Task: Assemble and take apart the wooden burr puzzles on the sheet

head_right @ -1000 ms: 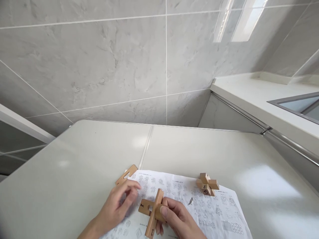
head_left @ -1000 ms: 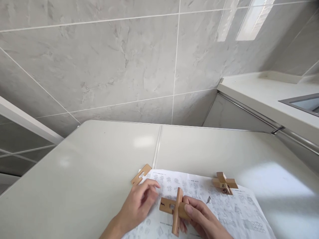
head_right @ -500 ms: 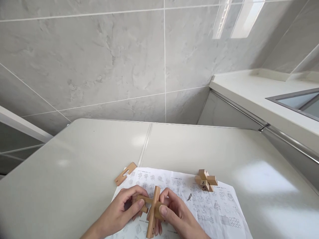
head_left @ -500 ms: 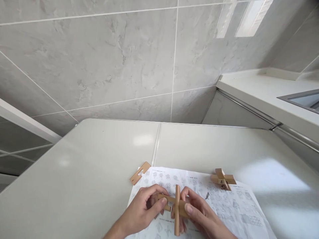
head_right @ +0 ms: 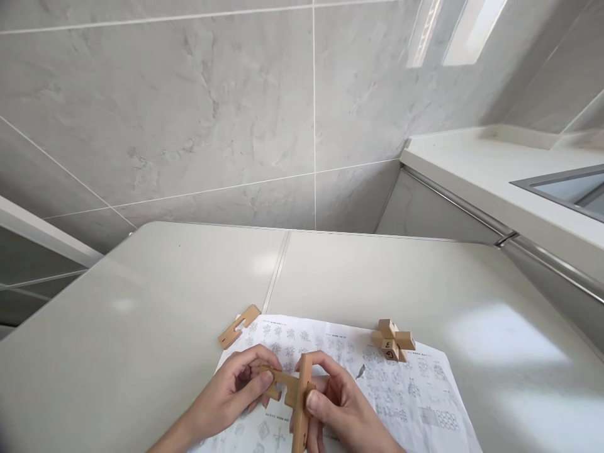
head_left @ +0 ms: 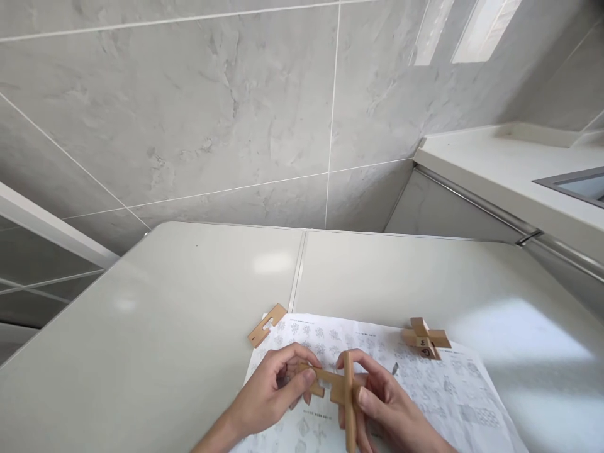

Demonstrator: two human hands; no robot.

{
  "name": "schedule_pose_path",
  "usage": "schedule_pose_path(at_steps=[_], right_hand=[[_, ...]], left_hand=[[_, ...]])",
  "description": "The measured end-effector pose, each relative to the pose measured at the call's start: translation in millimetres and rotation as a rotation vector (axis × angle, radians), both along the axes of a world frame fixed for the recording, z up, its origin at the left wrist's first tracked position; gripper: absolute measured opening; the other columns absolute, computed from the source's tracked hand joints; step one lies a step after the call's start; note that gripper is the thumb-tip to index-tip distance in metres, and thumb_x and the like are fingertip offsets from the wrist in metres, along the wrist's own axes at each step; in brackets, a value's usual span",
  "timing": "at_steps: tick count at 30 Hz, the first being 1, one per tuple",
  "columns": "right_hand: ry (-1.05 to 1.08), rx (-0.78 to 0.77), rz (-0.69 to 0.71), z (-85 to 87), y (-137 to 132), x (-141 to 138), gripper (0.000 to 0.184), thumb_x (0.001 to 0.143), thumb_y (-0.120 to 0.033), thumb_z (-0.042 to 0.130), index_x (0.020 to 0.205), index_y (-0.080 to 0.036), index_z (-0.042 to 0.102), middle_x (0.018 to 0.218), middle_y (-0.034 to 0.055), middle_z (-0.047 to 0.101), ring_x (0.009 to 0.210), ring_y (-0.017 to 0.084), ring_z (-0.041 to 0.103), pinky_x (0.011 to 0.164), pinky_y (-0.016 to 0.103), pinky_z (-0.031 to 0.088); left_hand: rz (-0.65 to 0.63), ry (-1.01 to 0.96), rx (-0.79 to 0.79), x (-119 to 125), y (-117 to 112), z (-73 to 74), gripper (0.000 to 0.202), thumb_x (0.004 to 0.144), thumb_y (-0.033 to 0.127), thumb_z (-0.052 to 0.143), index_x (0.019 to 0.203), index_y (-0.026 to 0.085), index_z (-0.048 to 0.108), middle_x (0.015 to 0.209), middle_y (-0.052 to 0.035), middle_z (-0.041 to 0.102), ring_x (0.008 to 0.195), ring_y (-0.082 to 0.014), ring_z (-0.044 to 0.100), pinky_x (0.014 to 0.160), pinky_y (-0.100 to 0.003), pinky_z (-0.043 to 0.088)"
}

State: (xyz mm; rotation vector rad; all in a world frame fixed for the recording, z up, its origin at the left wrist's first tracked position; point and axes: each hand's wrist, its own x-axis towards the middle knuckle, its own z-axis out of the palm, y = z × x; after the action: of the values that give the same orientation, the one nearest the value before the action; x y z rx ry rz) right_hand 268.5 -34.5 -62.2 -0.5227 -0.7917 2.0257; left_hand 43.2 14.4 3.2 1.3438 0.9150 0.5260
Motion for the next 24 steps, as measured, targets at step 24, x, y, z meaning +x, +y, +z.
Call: schedule_pose_path(at_steps=[24], right_hand=[[-0.032, -0.12, -0.045, 12.9, -1, 5, 0.04, 0.103, -0.055, 0.071, 0.119, -0.022, 0.053, 0.061, -0.0042, 0.07, 0.031, 0.007, 0.052, 0.033, 0.014, 0.033]], left_hand=[[0.06, 0.033, -0.015, 1, 3, -4.8, 0.043, 0.105, 0.061, 0.061, 0.107, 0.018, 0.066, 0.069, 0.0044, 0.053, 0.057, -0.0107, 0.051, 0.053, -0.022, 0.04]])
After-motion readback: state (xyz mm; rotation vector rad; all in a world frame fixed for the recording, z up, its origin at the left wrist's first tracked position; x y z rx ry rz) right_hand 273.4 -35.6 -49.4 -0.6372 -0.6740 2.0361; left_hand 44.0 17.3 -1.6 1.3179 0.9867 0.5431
